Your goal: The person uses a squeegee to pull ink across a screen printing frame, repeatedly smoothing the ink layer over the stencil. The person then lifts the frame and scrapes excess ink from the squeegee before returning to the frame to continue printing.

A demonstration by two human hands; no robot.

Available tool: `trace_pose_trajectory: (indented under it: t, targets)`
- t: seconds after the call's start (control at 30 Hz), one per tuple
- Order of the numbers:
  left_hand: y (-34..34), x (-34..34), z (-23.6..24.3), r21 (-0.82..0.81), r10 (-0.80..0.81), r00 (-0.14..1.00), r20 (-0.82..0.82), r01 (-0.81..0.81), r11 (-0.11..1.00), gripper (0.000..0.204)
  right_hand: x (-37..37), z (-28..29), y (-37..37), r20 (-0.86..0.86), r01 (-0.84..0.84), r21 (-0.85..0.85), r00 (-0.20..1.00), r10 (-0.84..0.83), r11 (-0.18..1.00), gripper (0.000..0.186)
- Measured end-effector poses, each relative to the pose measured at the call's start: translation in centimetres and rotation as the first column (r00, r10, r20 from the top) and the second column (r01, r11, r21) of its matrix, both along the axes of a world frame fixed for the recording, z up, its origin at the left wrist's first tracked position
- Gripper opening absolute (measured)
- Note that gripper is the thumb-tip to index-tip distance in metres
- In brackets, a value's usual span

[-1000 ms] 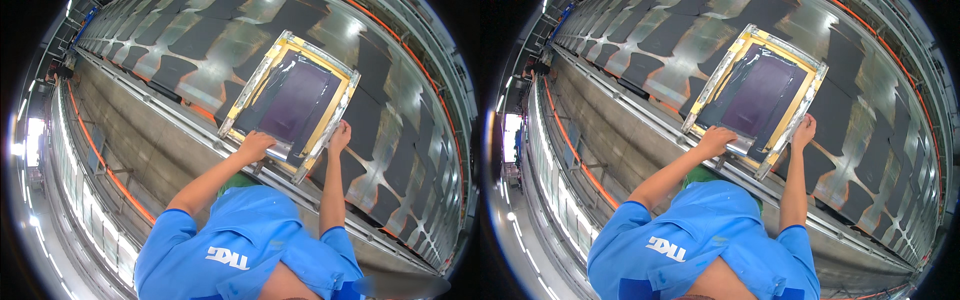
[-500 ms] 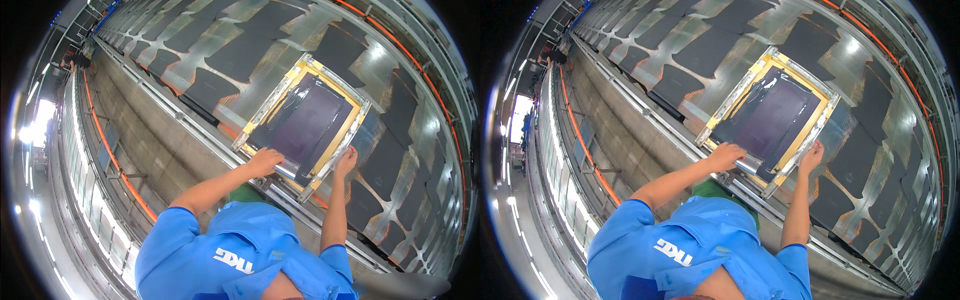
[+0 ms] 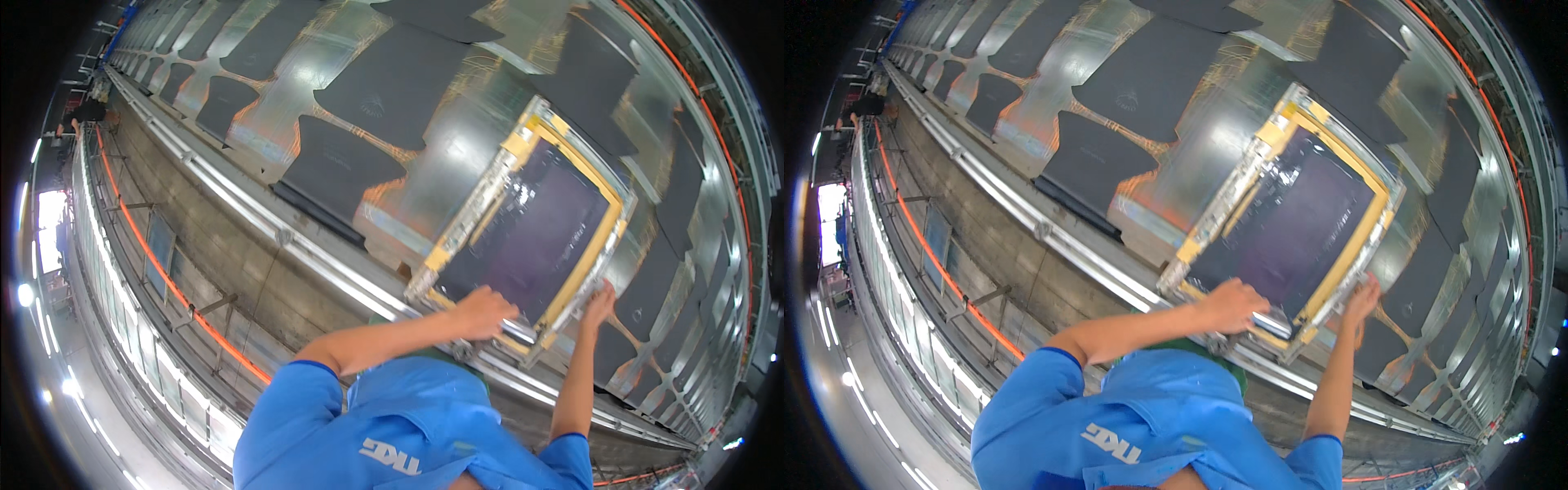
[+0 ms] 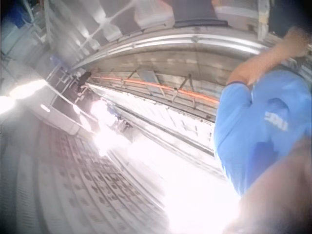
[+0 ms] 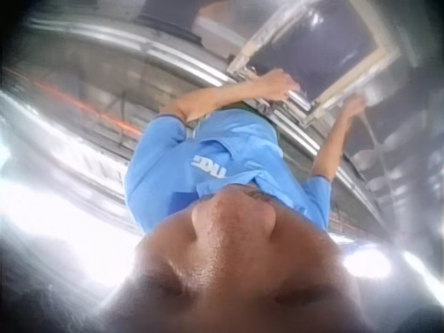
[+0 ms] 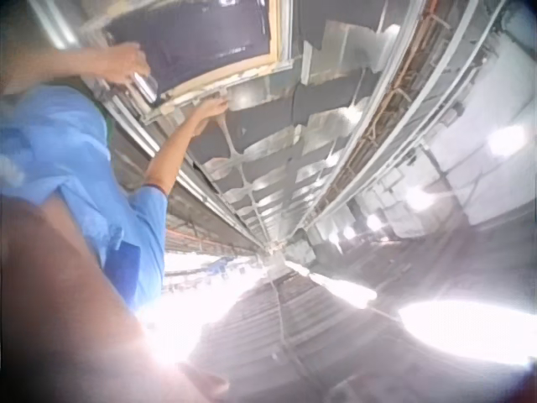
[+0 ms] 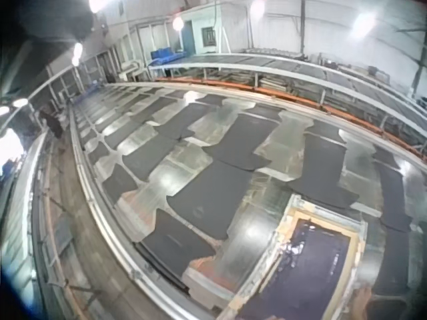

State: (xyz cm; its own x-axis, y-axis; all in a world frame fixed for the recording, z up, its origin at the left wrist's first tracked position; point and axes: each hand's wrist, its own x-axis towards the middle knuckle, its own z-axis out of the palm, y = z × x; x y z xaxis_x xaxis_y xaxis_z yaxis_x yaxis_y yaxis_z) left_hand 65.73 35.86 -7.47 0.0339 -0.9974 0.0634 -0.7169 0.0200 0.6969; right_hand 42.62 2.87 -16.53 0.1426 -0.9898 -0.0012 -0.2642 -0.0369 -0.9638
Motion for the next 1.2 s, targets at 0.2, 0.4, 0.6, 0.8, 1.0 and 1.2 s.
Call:
trace_pose_trajectory:
  t: [0.2, 0.4, 0.6, 0.8, 1.0, 1.2]
  targets:
    - [-0.7, -0.2, -3.9, -0.221, -0.126, 0.984, -0.124, 0.096, 0.97, 0.036, -2.2, 1.5, 0.6, -0.268, 0.315, 0.031, 0.917, -0.296, 0.949, 0.043]
    - [-0.7, 2.1, -6.0, -0.285, -0.282, 0.91, -0.304, 0.195, 0.939, 0.044, -0.4, 2.5, 0.4, -0.431, 0.259, 0.0, 0.872, -0.233, 0.966, 0.04]
    - [-1.2, 2.5, -6.9, -0.257, -0.331, 0.861, -0.386, 0.244, 0.935, 0.045, -2.3, 3.1, -0.5, -0.511, 0.295, 0.099, 0.834, -0.206, 0.95, 0.041]
    - [-1.2, 1.6, -7.5, -0.258, -0.28, 0.858, -0.43, 0.18, 0.949, 0.044, -2.8, 3.6, -0.6, -0.584, 0.344, 0.129, 0.784, -0.21, 0.93, 0.044]
    - [-1.7, 1.7, -7.4, -0.201, -0.229, 0.826, -0.516, 0.143, 0.969, 0.046, -2.3, 3.6, -0.4, -0.584, 0.332, 0.12, 0.785, -0.204, 0.936, 0.045]
    - [-1.8, 1.7, -7.5, -0.192, -0.233, 0.79, -0.567, 0.148, 0.97, 0.047, -2.7, 3.6, -0.4, -0.58, 0.35, 0.097, 0.781, -0.233, 0.932, 0.047]
